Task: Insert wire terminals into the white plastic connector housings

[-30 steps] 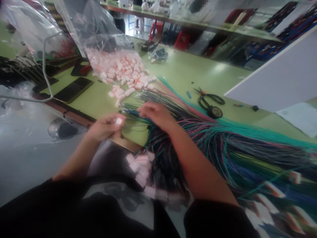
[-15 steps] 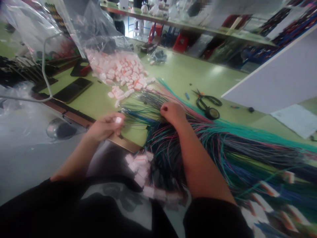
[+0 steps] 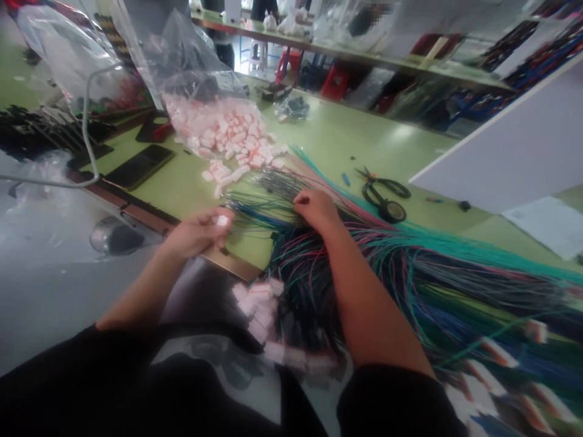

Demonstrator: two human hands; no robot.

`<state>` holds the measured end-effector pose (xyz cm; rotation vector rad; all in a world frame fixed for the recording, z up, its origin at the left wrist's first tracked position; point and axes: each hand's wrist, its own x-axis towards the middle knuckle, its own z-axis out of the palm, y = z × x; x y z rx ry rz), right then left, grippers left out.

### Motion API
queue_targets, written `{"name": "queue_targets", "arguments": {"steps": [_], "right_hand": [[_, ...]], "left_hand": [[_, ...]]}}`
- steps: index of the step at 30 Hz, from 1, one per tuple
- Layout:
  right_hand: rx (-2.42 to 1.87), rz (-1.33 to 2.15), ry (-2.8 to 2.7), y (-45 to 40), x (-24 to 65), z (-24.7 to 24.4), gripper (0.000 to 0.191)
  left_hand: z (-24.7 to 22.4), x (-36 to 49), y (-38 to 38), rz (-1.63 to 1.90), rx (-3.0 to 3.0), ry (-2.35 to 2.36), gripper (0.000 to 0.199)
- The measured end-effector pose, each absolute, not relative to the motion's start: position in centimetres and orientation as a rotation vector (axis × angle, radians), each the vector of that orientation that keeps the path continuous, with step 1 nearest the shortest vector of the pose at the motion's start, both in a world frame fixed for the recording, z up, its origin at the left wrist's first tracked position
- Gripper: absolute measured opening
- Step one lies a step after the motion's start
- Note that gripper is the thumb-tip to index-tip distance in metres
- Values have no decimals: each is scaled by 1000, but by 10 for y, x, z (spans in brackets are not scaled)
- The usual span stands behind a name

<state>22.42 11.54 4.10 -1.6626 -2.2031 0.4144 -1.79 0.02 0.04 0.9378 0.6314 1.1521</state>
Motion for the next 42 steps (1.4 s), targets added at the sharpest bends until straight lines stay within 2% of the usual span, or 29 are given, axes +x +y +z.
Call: {"name": "queue_targets", "arguments": {"steps": [5,11,17,21,42], "right_hand": [[-1625,565,-1806,115,220,39,8],[-1248,612,-2142,92,198,50,25],[-915,739,-2259,51,172,65,18],[-923,855,-2263,46,164,60,15],[-1173,327,-2461,37,156,58,14]], "left_hand": [[-1,-18,1,1145,946,642,34],[-1,-16,3,1162,955,629,35],[0,-15,4,1176,949,620,36],[2,-16,4,1184,929,598,36],[-2,-15,4,1226,976,624,39]]}}
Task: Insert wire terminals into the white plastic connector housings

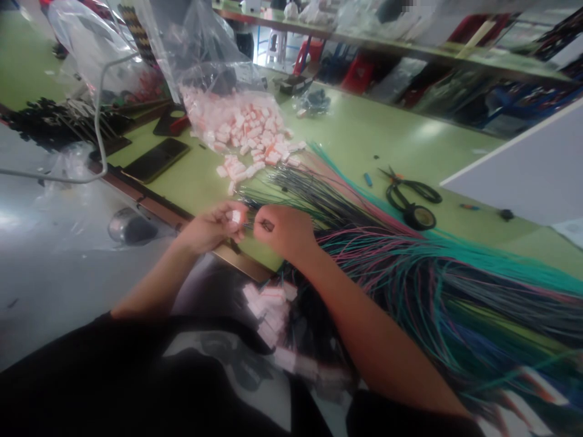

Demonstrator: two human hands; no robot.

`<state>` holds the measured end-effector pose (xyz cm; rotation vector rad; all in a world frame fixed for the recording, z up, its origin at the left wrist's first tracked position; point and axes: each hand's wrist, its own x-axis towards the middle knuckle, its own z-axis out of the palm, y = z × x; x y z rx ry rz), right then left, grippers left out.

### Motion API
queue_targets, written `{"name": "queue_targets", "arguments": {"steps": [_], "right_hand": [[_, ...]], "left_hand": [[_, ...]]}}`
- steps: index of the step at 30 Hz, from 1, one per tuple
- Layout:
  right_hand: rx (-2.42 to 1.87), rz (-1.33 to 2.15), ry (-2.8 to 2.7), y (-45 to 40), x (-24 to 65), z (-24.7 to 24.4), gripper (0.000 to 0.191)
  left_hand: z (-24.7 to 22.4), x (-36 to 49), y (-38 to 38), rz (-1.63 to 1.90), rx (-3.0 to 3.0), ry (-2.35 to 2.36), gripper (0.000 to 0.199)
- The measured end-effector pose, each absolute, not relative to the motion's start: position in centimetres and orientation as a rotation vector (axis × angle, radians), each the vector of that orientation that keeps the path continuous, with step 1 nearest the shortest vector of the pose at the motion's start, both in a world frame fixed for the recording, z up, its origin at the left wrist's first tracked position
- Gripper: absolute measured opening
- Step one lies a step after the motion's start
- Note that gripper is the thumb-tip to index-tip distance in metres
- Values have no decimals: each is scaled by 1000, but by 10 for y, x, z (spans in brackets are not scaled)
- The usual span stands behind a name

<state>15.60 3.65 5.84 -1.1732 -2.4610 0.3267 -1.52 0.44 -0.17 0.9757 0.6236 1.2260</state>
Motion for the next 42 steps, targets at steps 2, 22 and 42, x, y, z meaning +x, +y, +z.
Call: {"name": "queue_targets", "arguments": {"steps": [2,22,42], "right_hand": [[-1205,316,-2453,35,155,58,14],[-1094,600,-2446,38,154,43,14],[-1999,-67,-2530,109,234,58,23]], "left_hand": [[-2,-14,4,1249,997,634,38],[2,-11,-2,1226,1083,764,36],[1,-20,-8,1103,1089,548,26]]}}
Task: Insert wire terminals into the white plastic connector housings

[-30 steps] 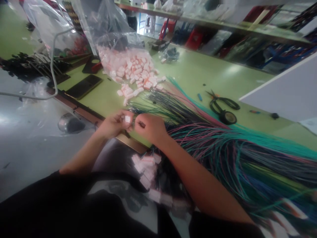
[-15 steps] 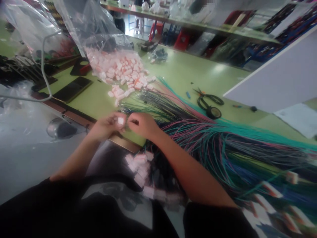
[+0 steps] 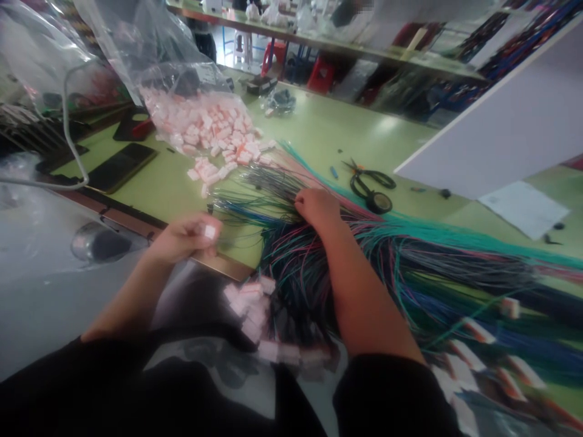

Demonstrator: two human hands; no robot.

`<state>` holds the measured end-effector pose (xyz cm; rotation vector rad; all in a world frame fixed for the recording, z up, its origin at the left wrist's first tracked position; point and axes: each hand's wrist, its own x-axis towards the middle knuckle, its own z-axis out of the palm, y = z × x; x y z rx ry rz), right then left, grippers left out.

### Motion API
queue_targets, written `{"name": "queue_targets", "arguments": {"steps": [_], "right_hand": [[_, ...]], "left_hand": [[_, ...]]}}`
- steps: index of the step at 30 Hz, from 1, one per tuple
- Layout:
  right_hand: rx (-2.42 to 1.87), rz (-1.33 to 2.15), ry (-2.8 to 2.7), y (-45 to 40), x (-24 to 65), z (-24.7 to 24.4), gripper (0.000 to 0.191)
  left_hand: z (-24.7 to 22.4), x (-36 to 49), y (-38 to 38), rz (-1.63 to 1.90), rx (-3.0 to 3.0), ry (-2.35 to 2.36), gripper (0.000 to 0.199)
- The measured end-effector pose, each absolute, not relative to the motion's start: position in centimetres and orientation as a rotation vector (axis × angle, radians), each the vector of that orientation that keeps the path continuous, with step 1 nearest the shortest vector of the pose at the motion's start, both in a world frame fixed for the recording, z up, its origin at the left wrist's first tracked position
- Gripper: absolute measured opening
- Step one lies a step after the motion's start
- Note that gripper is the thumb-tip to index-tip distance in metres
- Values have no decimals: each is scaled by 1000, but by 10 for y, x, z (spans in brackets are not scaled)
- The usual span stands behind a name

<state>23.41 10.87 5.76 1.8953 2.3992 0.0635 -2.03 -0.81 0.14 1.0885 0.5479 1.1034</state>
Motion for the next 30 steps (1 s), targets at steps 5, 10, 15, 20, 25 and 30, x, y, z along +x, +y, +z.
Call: {"name": "queue_targets", "arguments": {"steps": [5,10,15,20,25,30], "right_hand": [[1867,108,2335,110,228,48,29],[1982,-88,2446,116,237,50,21],[2281,-406,2485,115,235,51,24],[2123,-227,2615,118,239,58,15],[2184,-637,2811,128,278,78,24],[1921,-1426,2941,99,243,82,15]], "left_hand": [[2,-19,-8,1113,1074,559,26],[-1,-20,-7,1147,1058,558,30],[-2,-18,-4,1159,1028,575,34],[-2,-16,0,1185,985,578,36],[-4,-15,4,1222,969,607,39],[-4,-14,6,1225,964,607,38]]}}
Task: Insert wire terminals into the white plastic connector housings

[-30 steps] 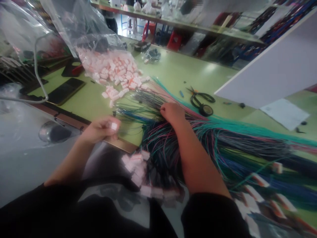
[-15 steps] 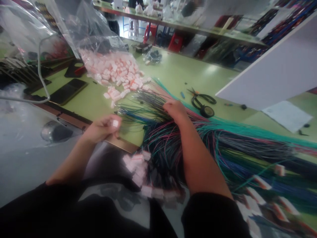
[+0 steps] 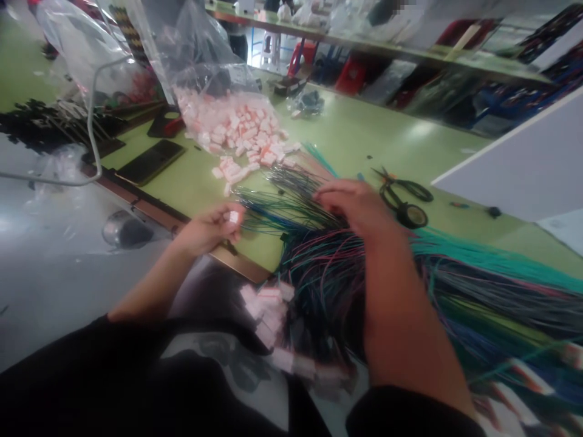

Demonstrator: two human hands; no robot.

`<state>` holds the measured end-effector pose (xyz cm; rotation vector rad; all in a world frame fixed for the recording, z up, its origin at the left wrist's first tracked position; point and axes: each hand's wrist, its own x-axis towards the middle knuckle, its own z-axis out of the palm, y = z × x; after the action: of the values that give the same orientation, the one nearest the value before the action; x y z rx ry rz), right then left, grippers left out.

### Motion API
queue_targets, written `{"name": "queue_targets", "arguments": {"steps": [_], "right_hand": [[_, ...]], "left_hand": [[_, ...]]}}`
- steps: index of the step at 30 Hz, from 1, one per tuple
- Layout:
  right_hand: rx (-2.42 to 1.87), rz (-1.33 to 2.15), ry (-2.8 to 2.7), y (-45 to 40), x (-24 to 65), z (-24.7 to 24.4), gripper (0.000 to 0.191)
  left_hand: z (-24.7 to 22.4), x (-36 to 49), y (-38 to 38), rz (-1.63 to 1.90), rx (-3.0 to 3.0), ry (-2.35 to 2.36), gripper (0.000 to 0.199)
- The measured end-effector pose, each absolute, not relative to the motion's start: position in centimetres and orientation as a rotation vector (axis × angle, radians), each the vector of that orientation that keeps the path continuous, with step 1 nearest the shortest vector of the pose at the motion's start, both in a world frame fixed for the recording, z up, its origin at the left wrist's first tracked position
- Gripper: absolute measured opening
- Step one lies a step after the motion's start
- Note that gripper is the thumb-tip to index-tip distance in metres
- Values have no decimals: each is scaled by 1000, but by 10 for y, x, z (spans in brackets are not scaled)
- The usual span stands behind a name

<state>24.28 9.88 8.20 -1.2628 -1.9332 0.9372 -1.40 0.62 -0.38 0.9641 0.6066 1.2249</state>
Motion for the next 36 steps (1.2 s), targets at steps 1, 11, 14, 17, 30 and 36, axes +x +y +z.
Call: {"name": "queue_targets", "arguments": {"steps": [1,11,14,17,30,36], "right_hand": [[-1228,945,-2023,89,228,80,16],[-1017,971,-2184,47,164,56,12],[-1039,900,-2186,45,164,55,9],[-1060,849,-2225,43,163,56,8],[-1170,634,-2309,37,156,56,11],[-1173,608,-2363,35,155,56,14]], "left_hand": [[-4,-14,6,1225,961,603,38],[0,-16,3,1188,991,594,40],[1,-15,3,1192,990,605,41],[2,-15,3,1193,983,611,41],[0,-13,3,1214,992,595,41],[-2,-10,3,1267,1023,631,40]]}}
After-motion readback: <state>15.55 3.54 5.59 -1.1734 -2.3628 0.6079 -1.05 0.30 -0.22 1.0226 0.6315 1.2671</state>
